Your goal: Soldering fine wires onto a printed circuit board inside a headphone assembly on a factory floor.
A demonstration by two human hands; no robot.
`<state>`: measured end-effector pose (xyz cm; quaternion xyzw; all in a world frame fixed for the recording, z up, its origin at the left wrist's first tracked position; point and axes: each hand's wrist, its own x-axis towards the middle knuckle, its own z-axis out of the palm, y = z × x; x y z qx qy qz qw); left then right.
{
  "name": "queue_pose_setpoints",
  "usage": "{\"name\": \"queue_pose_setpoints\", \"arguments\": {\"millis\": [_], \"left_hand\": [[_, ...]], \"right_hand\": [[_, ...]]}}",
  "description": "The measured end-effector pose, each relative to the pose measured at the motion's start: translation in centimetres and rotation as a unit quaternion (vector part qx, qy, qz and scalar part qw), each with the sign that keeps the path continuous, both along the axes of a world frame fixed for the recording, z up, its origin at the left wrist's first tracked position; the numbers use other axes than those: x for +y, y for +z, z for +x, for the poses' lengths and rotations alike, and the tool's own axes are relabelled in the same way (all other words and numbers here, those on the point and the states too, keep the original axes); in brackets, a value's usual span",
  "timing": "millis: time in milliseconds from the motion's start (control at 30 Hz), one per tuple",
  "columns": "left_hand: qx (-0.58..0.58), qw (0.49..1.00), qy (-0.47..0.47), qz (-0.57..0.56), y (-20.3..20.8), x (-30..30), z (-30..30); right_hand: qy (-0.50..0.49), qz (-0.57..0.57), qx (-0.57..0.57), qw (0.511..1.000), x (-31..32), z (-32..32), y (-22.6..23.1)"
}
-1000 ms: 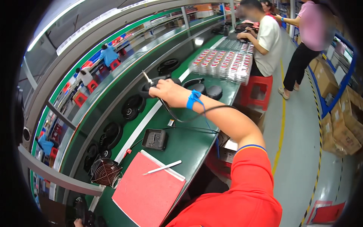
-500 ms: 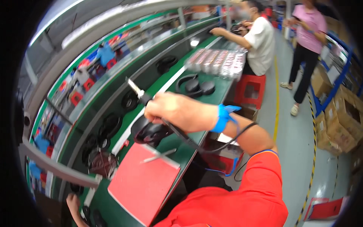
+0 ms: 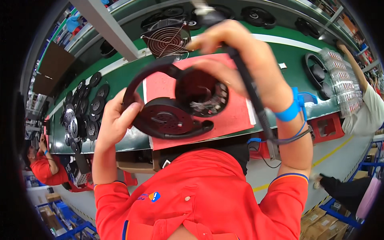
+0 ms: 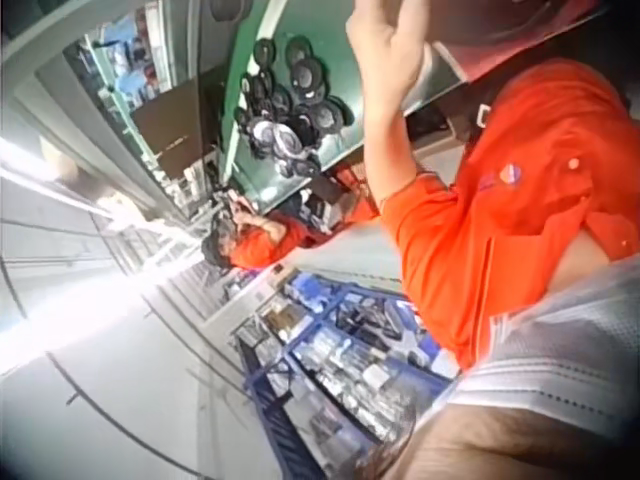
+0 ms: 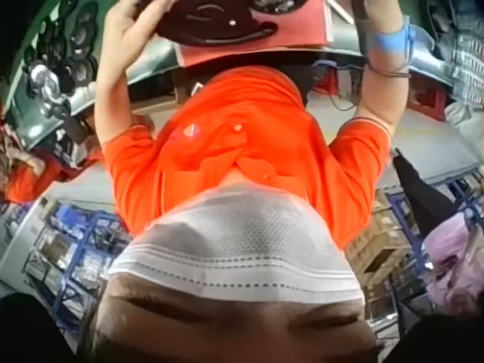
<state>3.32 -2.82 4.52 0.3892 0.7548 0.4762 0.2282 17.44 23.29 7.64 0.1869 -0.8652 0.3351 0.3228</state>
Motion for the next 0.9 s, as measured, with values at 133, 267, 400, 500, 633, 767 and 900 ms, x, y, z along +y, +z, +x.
{"name": "queue_pose_setpoints", "arguments": {"millis": [133,267,400,500,633,767,900], "left_hand": [[-0.312,0.945,0.083,0.053,-4.8,-2.9,-0.1],[-0.445,0.891,0.060,0.062,-6.2,-2.7,1.3],[-0.223,0.971,0.007,-0.087,-5.5,-3.6,0.1],[0.134,0.986,0.053,-0.079,-4.4,-3.4,-0.8],[0.333,0.937,-0.094,-0.039,-5.7,-2.3,-2.4],[0.403,0.911,-0.037,-0.083,-6.3,-1.3,2.0],[0.412,0.909,-0.053,0.028,-5.4,0.2,1.4]], "right_hand": [[-0.234,-0.016,-0.109,0.966,5.7,2.9,-6.2],[-0.316,0.113,-0.183,0.924,8.4,5.3,-9.6],[-0.279,0.057,-0.187,0.940,8.4,6.6,-10.0],[-0.297,0.038,-0.191,0.935,9.5,6.8,-11.3],[-0.322,0.094,-0.170,0.927,10.2,5.5,-11.7],[-0.337,0.135,-0.145,0.920,9.2,4.2,-10.9],[-0.351,0.134,-0.100,0.921,5.3,3.4,-9.1]]}}
